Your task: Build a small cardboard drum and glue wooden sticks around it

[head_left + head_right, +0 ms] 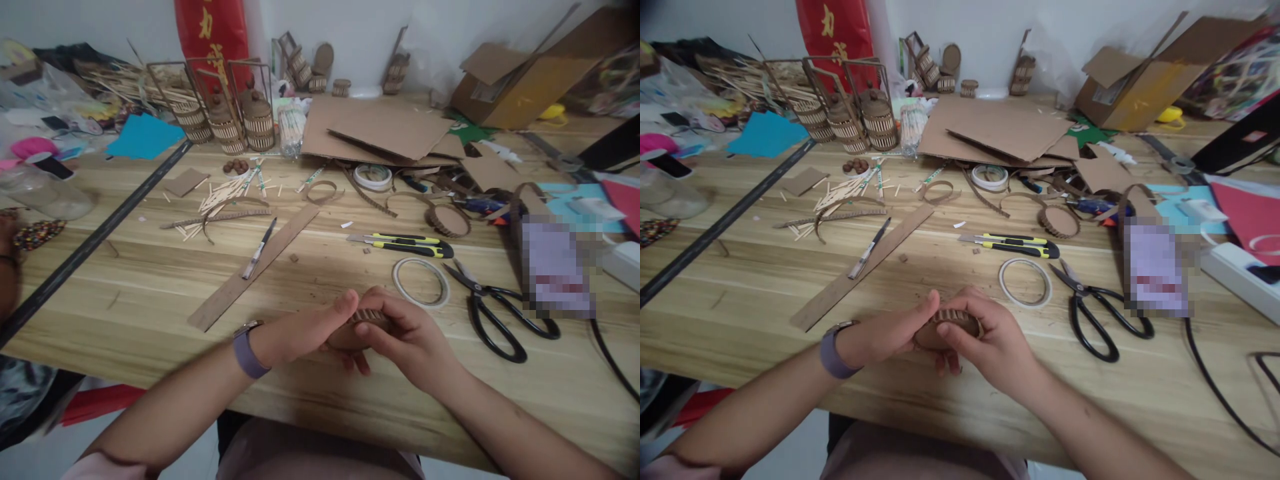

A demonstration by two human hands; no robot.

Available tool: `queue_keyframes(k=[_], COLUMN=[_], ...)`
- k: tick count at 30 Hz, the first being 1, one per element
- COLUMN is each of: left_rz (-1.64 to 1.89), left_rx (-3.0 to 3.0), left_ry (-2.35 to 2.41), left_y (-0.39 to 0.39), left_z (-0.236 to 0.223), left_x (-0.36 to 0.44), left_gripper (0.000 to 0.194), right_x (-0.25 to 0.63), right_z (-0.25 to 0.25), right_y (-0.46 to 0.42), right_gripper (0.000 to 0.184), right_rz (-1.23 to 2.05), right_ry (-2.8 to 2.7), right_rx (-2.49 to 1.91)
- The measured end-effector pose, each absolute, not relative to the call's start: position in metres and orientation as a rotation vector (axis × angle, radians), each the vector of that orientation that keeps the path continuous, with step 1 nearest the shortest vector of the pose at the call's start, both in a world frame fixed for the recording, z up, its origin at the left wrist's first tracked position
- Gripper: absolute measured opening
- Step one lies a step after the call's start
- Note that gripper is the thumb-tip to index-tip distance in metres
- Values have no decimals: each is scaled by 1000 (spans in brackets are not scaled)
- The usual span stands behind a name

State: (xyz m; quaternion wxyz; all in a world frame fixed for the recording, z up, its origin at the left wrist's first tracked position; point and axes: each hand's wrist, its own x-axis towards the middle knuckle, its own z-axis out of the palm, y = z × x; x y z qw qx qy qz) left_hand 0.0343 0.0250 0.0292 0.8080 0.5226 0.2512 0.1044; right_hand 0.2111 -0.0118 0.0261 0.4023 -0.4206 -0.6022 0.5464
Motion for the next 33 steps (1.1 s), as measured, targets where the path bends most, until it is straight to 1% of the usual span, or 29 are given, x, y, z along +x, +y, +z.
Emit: queue_keyframes(k=[2,3,5,7,9,13,17,23,33], left_rz=[292,361,516,607,625,579,560,578,540], left_rx=[1280,1396,1644,1866,2080,2389,2500,2598,2572], left_ry=[652,728,859,933,990,1074,1115,1155,1202], left_y=[27,28,29,27,24,18,16,14,12], left_z=[31,32,36,38,38,32,29,28,27], left_x=[32,31,27,26,28,34,37,39,40], left_gripper=[78,74,59,45,37,42,45,49,45], right_x=[212,213,215,216,216,212,210,209,210], right_z=[30,31,34,35,34,30,27,25,22], right_y=[-10,-8,-5,-3,-3,-4,-6,-8,-9], right_gripper=[12,11,13,17,19,18,17,19,18], right_rz=[1213,1116,994,991,1020,1003,957,969,1025], right_ry=[-1574,-1601,-1604,-1566,-1541,-1553,-1570,-1565,-1496], right_rx=[-1146,-1198,-1293,-1358,-1388,-1388,-1367,-1369,-1365])
